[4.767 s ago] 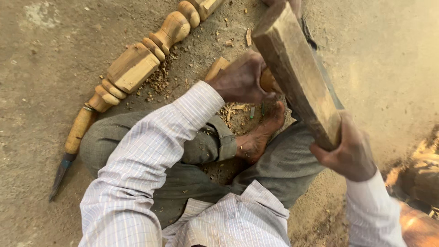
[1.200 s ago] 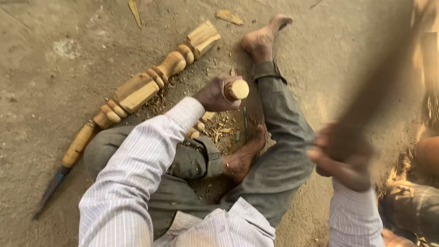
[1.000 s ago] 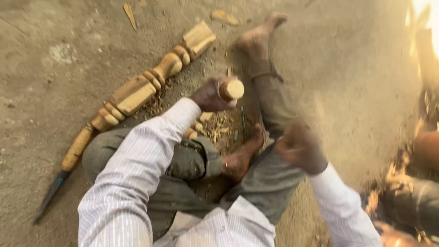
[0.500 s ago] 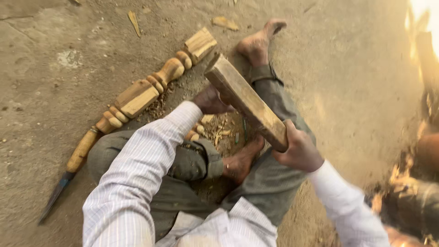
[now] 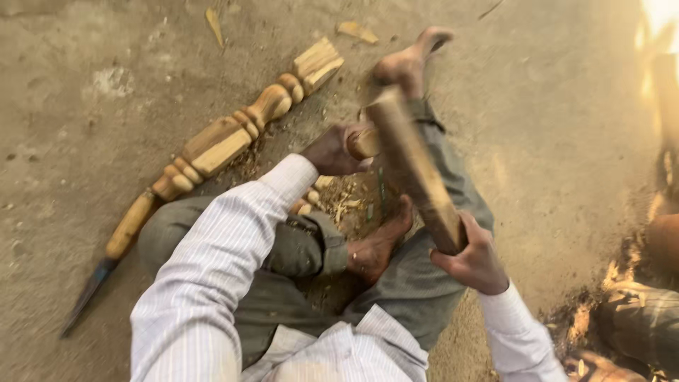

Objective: The person sits on the ground and carves a small cylindrical wooden piece using a chisel and a wooden mallet. They repeatedly strike the chisel to remove wood shavings and shape the piece.

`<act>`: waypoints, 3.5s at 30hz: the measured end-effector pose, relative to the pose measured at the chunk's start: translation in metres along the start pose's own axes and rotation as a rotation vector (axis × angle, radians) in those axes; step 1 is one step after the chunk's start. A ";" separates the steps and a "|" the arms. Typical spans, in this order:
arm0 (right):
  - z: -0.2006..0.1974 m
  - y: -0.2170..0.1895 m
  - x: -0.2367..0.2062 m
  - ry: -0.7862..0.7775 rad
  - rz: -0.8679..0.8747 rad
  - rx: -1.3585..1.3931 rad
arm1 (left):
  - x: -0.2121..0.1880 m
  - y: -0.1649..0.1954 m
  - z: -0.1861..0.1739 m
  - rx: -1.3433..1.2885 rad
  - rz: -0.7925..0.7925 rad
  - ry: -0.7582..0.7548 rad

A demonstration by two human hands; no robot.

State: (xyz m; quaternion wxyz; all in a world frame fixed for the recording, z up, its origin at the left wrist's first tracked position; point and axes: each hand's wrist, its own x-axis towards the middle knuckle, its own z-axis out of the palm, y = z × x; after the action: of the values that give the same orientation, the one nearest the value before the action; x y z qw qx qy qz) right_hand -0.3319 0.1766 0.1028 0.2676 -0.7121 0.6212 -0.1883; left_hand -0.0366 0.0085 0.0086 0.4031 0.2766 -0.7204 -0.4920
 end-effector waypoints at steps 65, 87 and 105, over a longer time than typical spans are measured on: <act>0.067 0.050 -0.092 0.157 0.491 0.349 | 0.019 0.031 0.002 -0.087 -0.046 -0.201; 0.066 0.051 -0.093 0.153 0.501 0.352 | 0.017 0.030 0.001 -0.080 -0.012 -0.148; 0.050 0.038 -0.092 0.144 0.443 0.547 | 0.005 0.029 0.000 -0.001 0.119 -0.100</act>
State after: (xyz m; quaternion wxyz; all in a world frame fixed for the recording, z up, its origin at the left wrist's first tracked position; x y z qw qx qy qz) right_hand -0.3465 0.2716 0.0464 0.4382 -0.4472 0.7043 -0.3345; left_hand -0.0393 0.0150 0.0372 0.3955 0.2079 -0.7545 -0.4808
